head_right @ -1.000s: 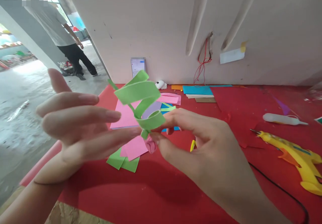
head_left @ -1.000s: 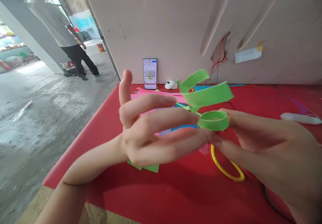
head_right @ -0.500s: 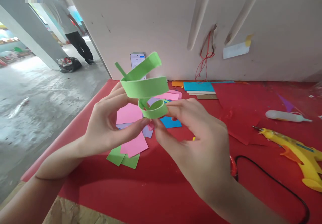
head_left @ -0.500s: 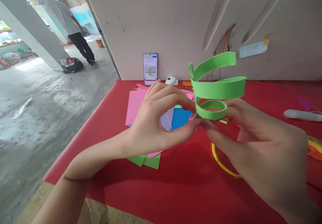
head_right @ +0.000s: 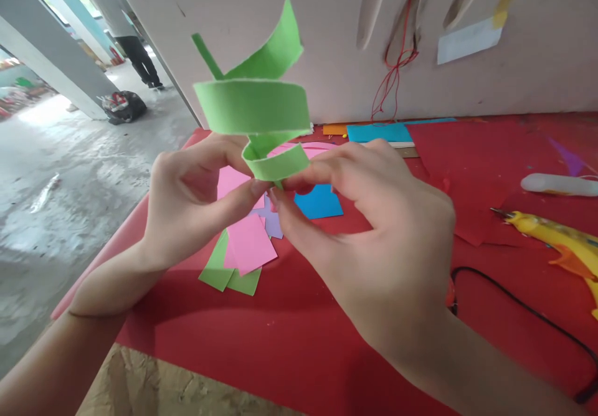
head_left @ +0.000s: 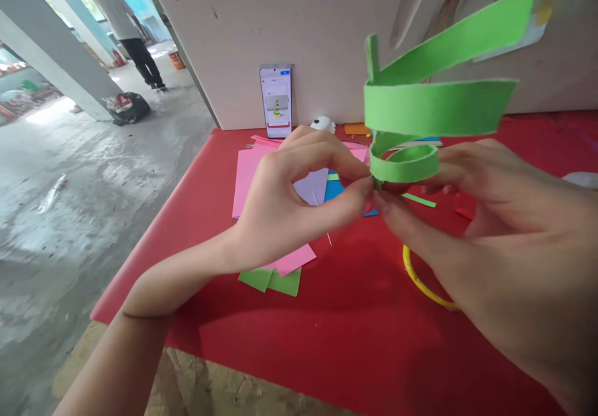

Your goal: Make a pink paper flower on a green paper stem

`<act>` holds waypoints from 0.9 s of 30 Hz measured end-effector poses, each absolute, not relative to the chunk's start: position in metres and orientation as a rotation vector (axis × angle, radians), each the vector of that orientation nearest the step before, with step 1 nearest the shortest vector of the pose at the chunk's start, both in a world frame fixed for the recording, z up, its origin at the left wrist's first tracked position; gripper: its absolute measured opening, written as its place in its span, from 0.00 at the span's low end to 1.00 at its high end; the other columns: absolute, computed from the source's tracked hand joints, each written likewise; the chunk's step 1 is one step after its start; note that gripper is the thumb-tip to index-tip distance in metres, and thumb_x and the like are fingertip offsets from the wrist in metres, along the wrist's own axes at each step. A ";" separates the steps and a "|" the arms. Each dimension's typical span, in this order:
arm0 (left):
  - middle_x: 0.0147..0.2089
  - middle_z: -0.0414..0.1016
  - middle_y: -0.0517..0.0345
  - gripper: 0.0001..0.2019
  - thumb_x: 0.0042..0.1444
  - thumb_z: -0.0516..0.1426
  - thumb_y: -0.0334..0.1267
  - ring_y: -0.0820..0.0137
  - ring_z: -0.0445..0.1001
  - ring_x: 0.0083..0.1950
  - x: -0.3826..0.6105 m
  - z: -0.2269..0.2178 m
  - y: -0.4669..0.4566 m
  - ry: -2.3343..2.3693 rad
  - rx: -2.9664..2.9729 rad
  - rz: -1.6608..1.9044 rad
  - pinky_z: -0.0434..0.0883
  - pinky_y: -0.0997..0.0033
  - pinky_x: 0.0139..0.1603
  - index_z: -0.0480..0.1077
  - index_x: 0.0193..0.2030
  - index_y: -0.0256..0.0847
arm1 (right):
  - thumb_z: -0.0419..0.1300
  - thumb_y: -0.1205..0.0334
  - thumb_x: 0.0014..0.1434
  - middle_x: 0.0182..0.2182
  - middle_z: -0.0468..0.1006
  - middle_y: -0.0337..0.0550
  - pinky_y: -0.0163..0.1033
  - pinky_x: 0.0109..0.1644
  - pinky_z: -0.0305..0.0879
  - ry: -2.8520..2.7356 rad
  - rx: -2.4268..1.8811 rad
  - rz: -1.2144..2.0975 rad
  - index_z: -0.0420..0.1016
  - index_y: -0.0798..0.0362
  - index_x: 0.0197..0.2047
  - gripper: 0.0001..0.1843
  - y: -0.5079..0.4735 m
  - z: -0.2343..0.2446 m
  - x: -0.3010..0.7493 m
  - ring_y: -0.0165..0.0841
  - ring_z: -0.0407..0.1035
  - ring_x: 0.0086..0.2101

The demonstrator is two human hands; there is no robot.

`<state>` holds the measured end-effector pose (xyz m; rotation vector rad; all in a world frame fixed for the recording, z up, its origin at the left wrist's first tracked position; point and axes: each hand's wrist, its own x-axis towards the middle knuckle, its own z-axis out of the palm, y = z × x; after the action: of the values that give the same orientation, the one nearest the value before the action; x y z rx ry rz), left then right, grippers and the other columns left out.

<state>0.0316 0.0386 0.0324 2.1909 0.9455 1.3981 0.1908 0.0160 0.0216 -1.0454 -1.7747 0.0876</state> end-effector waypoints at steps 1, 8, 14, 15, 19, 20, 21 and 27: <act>0.28 0.76 0.66 0.09 0.55 0.59 0.32 0.73 0.75 0.33 0.032 0.031 0.039 0.948 2.199 1.394 0.75 0.64 0.46 0.67 0.25 0.44 | 0.61 0.61 0.59 0.28 0.74 0.37 0.41 0.39 0.63 -1.774 -1.062 0.097 0.71 0.49 0.32 0.04 0.015 0.021 0.191 0.31 0.66 0.33; 0.27 0.74 0.64 0.09 0.55 0.59 0.38 0.69 0.76 0.35 0.032 0.020 0.047 0.855 2.176 1.491 0.74 0.61 0.44 0.67 0.25 0.45 | 0.59 0.61 0.61 0.35 0.78 0.41 0.41 0.40 0.65 -1.842 -1.135 0.075 0.74 0.51 0.37 0.04 0.008 0.025 0.192 0.33 0.70 0.38; 0.27 0.72 0.63 0.10 0.54 0.59 0.33 0.69 0.74 0.33 0.036 0.015 0.049 0.827 2.036 1.493 0.73 0.60 0.43 0.66 0.23 0.44 | 0.58 0.63 0.62 0.35 0.79 0.39 0.41 0.41 0.68 -1.812 -1.124 0.010 0.74 0.50 0.36 0.04 0.015 0.018 0.190 0.31 0.71 0.36; 0.27 0.73 0.63 0.09 0.54 0.59 0.32 0.70 0.73 0.33 0.037 0.015 0.049 0.820 2.021 1.493 0.72 0.59 0.44 0.67 0.24 0.44 | 0.58 0.62 0.62 0.34 0.79 0.39 0.41 0.40 0.67 -1.803 -1.099 -0.005 0.73 0.50 0.35 0.04 0.017 0.018 0.190 0.32 0.71 0.36; 0.28 0.75 0.64 0.08 0.54 0.60 0.32 0.70 0.74 0.33 0.037 0.015 0.052 0.779 2.074 1.538 0.71 0.56 0.48 0.69 0.25 0.44 | 0.59 0.62 0.61 0.32 0.79 0.40 0.40 0.38 0.66 -1.810 -1.117 -0.083 0.74 0.50 0.34 0.04 0.020 0.018 0.194 0.31 0.71 0.33; 0.28 0.75 0.64 0.08 0.53 0.61 0.33 0.70 0.74 0.34 0.036 0.014 0.053 0.788 2.099 1.547 0.71 0.56 0.49 0.69 0.25 0.44 | 0.60 0.63 0.60 0.32 0.79 0.40 0.39 0.37 0.66 -1.817 -1.152 -0.090 0.74 0.51 0.35 0.03 0.020 0.018 0.194 0.31 0.70 0.33; 0.28 0.74 0.64 0.08 0.53 0.61 0.33 0.70 0.74 0.34 0.036 0.014 0.054 0.807 2.122 1.552 0.71 0.56 0.49 0.70 0.25 0.44 | 0.60 0.63 0.60 0.31 0.80 0.39 0.39 0.36 0.66 -1.817 -1.159 -0.105 0.75 0.51 0.35 0.04 0.020 0.018 0.194 0.32 0.70 0.32; 0.27 0.73 0.66 0.08 0.52 0.61 0.31 0.72 0.74 0.35 0.037 0.015 0.055 0.920 2.122 1.489 0.72 0.59 0.52 0.69 0.24 0.45 | 0.60 0.65 0.60 0.34 0.82 0.40 0.39 0.33 0.64 -1.810 -1.080 -0.136 0.78 0.53 0.38 0.05 0.024 0.014 0.188 0.31 0.69 0.31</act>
<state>0.0370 0.0547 0.0146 2.1224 0.9199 1.4892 0.1881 0.0242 0.0137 -1.0803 -1.8101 -0.1356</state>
